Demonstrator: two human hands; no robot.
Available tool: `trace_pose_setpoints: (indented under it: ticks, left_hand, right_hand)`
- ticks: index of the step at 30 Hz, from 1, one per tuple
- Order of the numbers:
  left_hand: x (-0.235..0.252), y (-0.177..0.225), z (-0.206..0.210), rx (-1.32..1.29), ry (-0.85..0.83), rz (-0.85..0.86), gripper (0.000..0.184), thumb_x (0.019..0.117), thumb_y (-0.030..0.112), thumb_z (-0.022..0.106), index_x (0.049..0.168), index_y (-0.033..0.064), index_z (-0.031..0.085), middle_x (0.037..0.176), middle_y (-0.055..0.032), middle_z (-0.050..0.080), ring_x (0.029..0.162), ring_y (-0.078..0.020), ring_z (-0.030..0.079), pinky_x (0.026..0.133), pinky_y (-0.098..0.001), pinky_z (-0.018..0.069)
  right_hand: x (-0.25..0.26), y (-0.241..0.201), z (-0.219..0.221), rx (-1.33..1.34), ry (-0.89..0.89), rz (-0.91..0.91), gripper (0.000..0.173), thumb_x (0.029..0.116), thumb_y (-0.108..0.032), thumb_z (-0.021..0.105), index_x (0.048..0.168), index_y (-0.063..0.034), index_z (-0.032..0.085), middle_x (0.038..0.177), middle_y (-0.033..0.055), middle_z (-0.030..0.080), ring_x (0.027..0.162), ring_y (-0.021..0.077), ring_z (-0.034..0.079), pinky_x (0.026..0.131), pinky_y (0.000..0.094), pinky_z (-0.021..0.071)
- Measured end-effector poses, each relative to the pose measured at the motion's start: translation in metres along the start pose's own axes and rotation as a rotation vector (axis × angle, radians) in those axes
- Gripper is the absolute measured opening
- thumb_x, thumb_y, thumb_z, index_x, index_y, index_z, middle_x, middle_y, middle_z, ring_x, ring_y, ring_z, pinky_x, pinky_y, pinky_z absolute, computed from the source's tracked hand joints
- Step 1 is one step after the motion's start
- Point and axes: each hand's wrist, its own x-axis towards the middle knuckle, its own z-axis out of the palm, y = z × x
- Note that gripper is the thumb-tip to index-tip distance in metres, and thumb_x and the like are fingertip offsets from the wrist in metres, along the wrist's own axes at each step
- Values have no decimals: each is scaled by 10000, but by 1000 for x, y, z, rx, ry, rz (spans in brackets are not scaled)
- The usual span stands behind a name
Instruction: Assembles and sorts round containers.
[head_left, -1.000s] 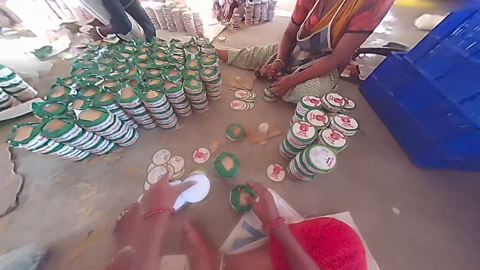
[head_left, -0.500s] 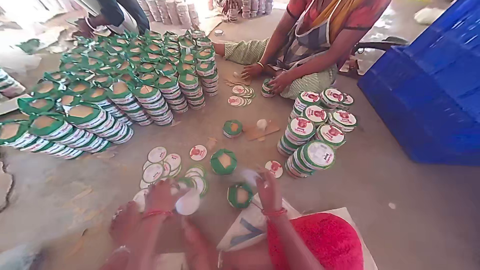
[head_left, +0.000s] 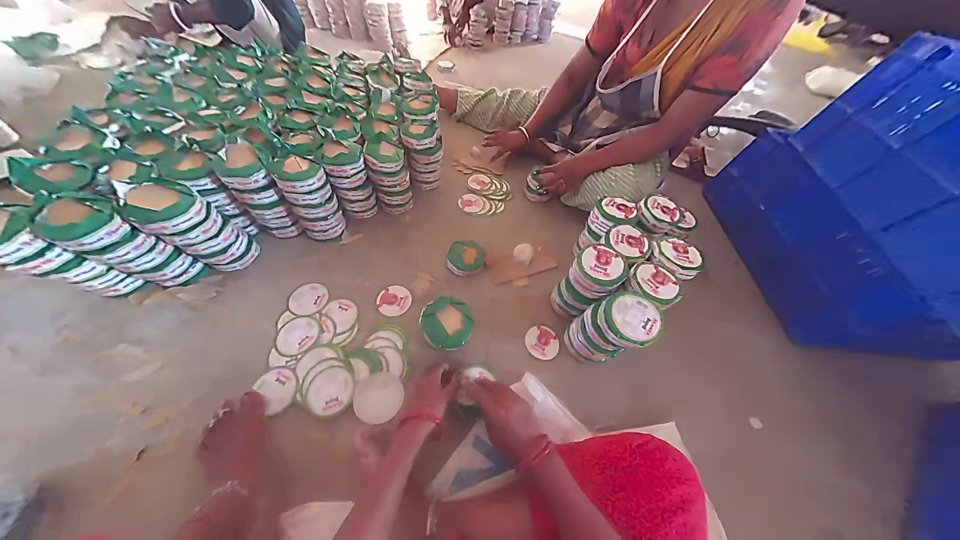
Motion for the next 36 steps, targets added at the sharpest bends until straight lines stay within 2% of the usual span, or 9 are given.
trace_pose_setpoints:
  ticks: [3,8,15,21,24,29,31,33,36]
  left_hand:
    - [3,0,1,4,21,-4,496,991,324,672,1331,-30,600,1338,-238,611,1272,-344,580,1113,-502,420]
    - [3,-4,4,-34,53,17,452,979,347,684,1285,17,653,1295,-210,641,1242,-332,598,1091,-510,440]
    - [-2,-8,9,-62,90,30,442,1008,341,641,1293,4,638,1307,-227,616,1244,-348,585,1083,-511,441]
    - [0,-17,28,-43,234,125,348,1050,268,559,1230,-4,679,1236,-227,645,1194,-353,611,1059,-508,459]
    - [0,-23,36,-43,325,180,328,1054,206,536,1200,-47,686,1194,-261,654,1157,-389,625,1045,-520,467]
    - [-5,-16,33,-2,292,141,351,1085,138,442,1319,-49,624,1332,-286,598,1274,-410,570,1121,-498,420]
    - [-10,-16,32,54,383,236,359,1061,102,465,1367,-35,594,1385,-280,573,1316,-426,540,1145,-519,400]
    - [-17,-18,40,176,485,423,462,982,147,584,1410,-26,568,1411,-267,569,1325,-458,525,1123,-591,389]
    - [-25,-4,40,433,206,407,893,863,454,745,1558,26,382,1599,-205,386,1485,-415,339,1184,-603,287]
  right_hand:
    - [-1,-2,-7,119,-60,79,478,963,-227,647,1384,-4,611,1325,176,676,1266,343,630,1094,487,486]
    - [8,-4,8,33,68,128,436,948,-83,643,1367,32,613,1354,212,653,1269,391,624,1074,530,491]
    - [9,-12,23,-179,-37,195,516,992,-147,594,1457,60,509,1462,195,577,1374,342,549,1172,522,387]
    - [5,-9,29,-217,-16,200,522,1018,-167,551,1487,48,476,1489,174,558,1397,313,529,1185,526,369]
    - [5,-9,28,-167,-105,254,552,1047,-220,509,1539,10,413,1568,137,477,1473,274,435,1235,513,283]
    - [10,-3,16,22,-252,350,603,1060,-210,478,1602,-26,288,1656,130,331,1549,252,288,1281,493,164]
    - [6,3,16,195,-17,355,557,1022,-91,489,1547,49,365,1608,205,389,1505,331,369,1255,503,256]
    - [3,6,12,338,192,438,549,1008,-27,457,1536,83,356,1588,257,393,1459,387,424,1210,500,343]
    - [6,6,5,417,150,643,565,1027,-18,421,1574,39,289,1521,206,507,1375,335,537,1158,481,422]
